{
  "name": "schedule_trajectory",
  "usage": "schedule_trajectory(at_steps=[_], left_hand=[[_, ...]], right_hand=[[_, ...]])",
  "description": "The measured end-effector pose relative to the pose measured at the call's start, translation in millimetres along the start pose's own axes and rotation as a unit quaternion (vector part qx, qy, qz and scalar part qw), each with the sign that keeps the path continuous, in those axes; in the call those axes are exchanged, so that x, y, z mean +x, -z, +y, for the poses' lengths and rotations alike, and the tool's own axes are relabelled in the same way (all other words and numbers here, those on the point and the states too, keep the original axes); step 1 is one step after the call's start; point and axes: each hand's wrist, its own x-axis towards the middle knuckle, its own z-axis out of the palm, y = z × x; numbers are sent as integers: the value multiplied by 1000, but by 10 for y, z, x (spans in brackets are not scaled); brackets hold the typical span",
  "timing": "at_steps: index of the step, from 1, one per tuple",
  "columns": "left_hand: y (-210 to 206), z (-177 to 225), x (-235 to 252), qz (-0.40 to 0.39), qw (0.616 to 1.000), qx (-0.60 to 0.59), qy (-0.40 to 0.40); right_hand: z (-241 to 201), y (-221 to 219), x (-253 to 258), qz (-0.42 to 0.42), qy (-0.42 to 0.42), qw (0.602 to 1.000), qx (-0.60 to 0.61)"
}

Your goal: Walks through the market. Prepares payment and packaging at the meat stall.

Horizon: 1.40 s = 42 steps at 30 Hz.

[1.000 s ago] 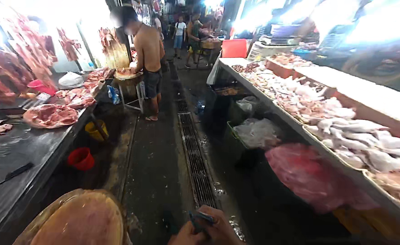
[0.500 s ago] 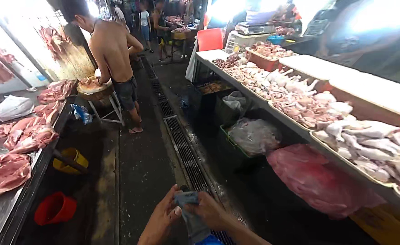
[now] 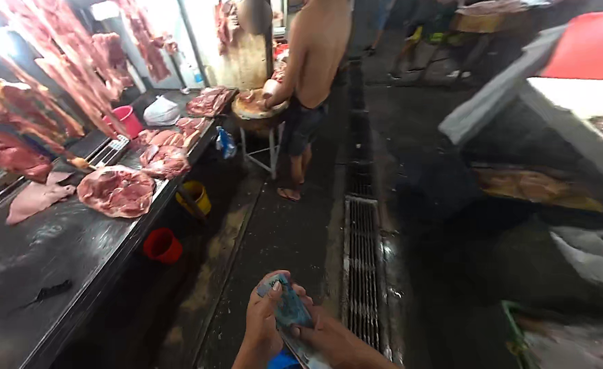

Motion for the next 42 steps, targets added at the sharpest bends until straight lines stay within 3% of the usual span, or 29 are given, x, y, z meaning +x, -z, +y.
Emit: schedule_trajectory(at_steps=[2,5,8,12,14,16,18,21,24,28,31,33,35,38,40,42], left_hand=[[15,41,259,3,998,-70,-4],[206,-11,647,-25,998,-46,-46],[451,-10,1102,-11,998,-66,-9],[678,117,1614,147,987,-6,66],[880,208,1948,144,989,-11,34],[1069,314,2353,84,996,-21,-15],[1081,495,2807,34,998,19,-55],[1079,929,3373,42,988,136,-61],[1143,1380,3877,73,986,133,-62],[1498,2013,4372,219,968,68,-102],[1874,2293,4646,339,937,55,-68],[2002,2368,4834,374,925,50,-50],[2041,2393,5055,385,921,49,-38],[2085,2425,5523,387,919,39,-56],[2117,2555,5921,396,914,39,-84],[2030,2714,6276,404,908,54,-98]], right_hand=[[-106,176,240,-9,25,1000,12],[-124,391,668,14,18,998,57],[-135,652,1223,22,-8,992,124],[-172,910,1992,-6,-80,996,33],[-255,1090,2464,-25,-73,997,-26],[-334,1243,2867,-5,-64,997,-30],[-520,1396,3154,44,-67,997,23],[-824,1542,3597,110,-64,991,43],[-998,1724,4108,86,-75,992,46],[-832,2060,4624,-8,-144,989,8],[-539,2388,4916,2,-271,960,-68],[-385,2620,5124,40,-313,947,-52],[-473,2836,5406,63,-290,950,95],[-841,3252,6111,15,-206,933,295],[-1157,3519,6755,-32,-130,952,274],[-1523,3660,7279,-50,-72,981,175]])
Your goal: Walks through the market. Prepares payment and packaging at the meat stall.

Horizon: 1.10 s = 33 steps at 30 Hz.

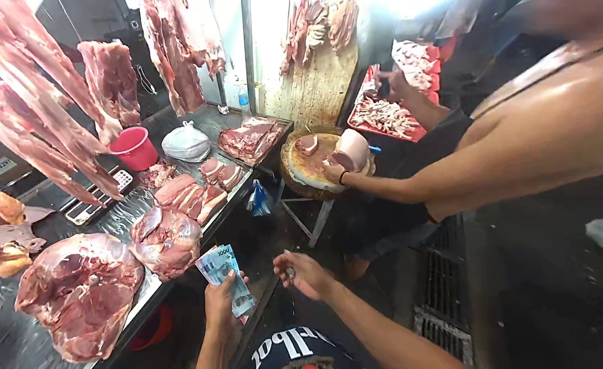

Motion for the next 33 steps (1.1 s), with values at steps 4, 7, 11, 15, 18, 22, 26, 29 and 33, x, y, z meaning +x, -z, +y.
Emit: schedule_trajectory(at_steps=[4,7,11,15,18,22,26,29,33], left_hand=[[-847,388,372,-56,985,111,-117],[-1211,308,578,-54,972,179,-142],[-1478,366,871,39,995,57,-72],[-1389,487,1263,29,999,12,-6],[-1483,615,1515,15,996,86,-33],[-1723,670,1867,-28,982,162,-91],[-1806,972,2391,-45,993,102,-39],[-1781,1457,2638,-89,989,115,-32],[-1754,1770,2823,-132,970,185,-85]], right_hand=[[-1005,-133,684,-43,135,960,-243],[-1172,-175,998,0,123,957,-263],[-1464,115,1429,73,106,990,-57],[-1752,547,1574,-38,120,992,-15],[-1736,465,1808,-63,111,989,-75],[-1515,308,2190,30,91,993,-73],[-1781,476,2467,127,121,984,38],[-2120,342,2505,93,115,989,26],[-2258,-78,2720,73,118,990,-13]])
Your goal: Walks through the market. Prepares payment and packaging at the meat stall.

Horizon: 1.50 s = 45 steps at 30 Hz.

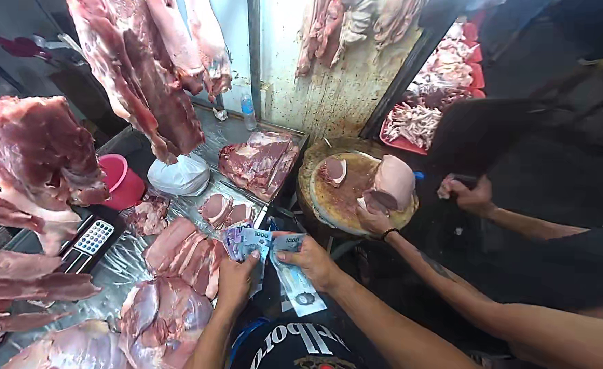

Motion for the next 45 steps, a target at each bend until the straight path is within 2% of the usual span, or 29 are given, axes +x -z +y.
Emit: schedule_trajectory(at_steps=[2,4,6,9,15,18,20,23,28,32,35,38,41,45], left_hand=[[-9,-29,61,-14,1000,17,7],[-11,-81,127,-22,999,4,34],[21,-55,220,-21,996,-53,66],[176,65,316,-12,985,-133,109],[404,269,401,-18,993,-108,41],[429,257,433,-30,997,-69,0],[429,203,357,-27,999,-33,3],[478,113,222,-25,996,-81,20],[569,86,261,24,980,-194,43],[535,170,252,25,992,-126,-15],[481,145,187,18,996,-88,-20],[455,91,142,38,989,-140,-15],[453,125,164,68,983,-171,-7],[466,139,155,52,994,-89,-37]], right_hand=[[168,-182,118,65,-5,998,-1],[332,-231,221,110,-6,993,53],[397,-161,318,116,5,986,121],[366,-108,358,113,21,981,157],[79,-503,367,13,60,993,104],[84,-662,449,52,67,995,43],[143,-696,502,91,36,995,20],[198,-625,620,103,7,993,60],[75,-565,514,37,33,995,87],[4,-748,479,-9,40,998,39],[67,-807,514,28,2,999,22],[84,-727,509,66,-7,996,65],[1,-678,432,64,14,995,73],[0,-755,371,30,38,998,40]])
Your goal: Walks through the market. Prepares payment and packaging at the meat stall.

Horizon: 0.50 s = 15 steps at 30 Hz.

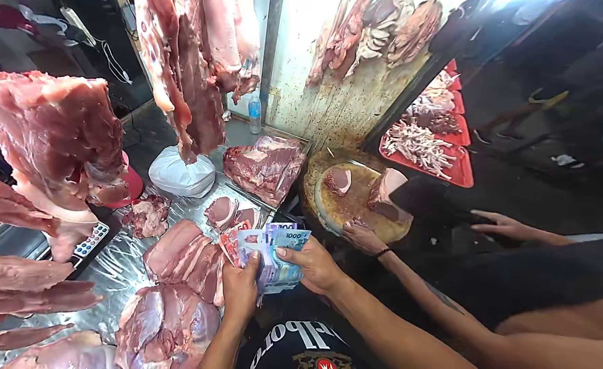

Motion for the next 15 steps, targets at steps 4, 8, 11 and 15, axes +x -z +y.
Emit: schedule_trajectory(at_steps=[4,8,11,15], left_hand=[[-13,-70,-20,-20,999,27,-6],[1,-78,-14,-2,1000,-22,-1],[12,-34,-13,-12,999,-36,-10],[13,-60,-106,-15,1000,20,-7]], right_hand=[[163,31,2,22,5,999,-32],[124,139,-25,41,31,999,16],[53,167,-40,0,51,998,21],[75,86,-64,-38,-3,998,-50]])
